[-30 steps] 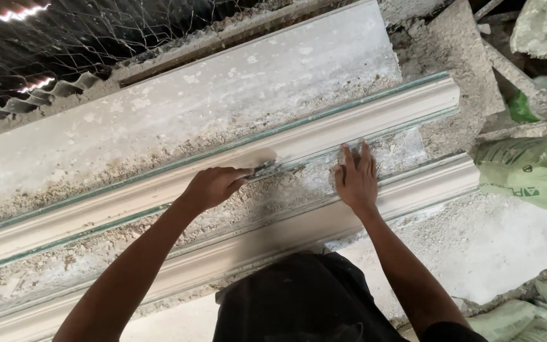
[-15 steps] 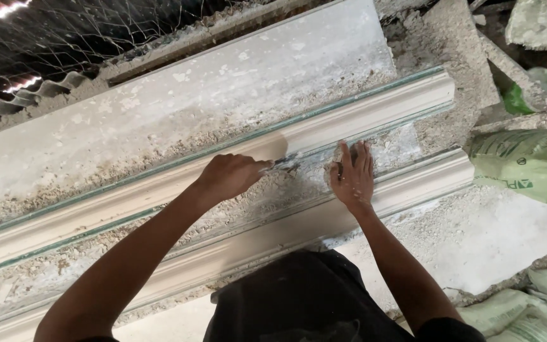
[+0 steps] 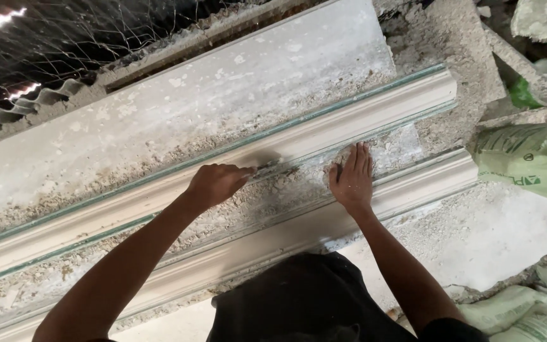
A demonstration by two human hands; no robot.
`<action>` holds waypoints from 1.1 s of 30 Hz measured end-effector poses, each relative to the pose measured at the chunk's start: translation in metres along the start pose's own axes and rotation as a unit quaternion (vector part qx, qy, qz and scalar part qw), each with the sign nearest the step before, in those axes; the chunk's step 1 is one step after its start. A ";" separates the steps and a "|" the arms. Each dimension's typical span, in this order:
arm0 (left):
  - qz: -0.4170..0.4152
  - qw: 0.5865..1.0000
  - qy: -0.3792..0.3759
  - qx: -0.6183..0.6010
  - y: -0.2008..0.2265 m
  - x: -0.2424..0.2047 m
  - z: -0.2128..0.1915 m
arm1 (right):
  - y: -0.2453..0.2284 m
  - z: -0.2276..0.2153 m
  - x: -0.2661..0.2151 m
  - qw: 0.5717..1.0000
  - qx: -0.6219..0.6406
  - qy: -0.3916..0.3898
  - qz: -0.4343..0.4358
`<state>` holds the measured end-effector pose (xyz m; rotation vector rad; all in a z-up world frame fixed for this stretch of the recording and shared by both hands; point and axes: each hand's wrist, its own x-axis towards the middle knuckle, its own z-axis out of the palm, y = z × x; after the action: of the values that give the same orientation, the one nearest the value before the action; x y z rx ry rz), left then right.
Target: Scraping and shaping a piece of decorative gypsum architectural molding using a metal scraper.
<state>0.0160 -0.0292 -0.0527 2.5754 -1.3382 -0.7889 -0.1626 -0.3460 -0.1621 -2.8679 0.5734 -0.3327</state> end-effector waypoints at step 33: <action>-0.075 0.995 -0.026 -0.055 0.011 -0.049 -0.035 | 0.005 0.003 -0.007 1.000 -0.016 0.008 -0.007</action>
<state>0.0032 -0.0007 0.0004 2.6086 -1.0891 -0.9316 -0.1701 -0.3473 -0.1671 -2.9040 0.5657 -0.3517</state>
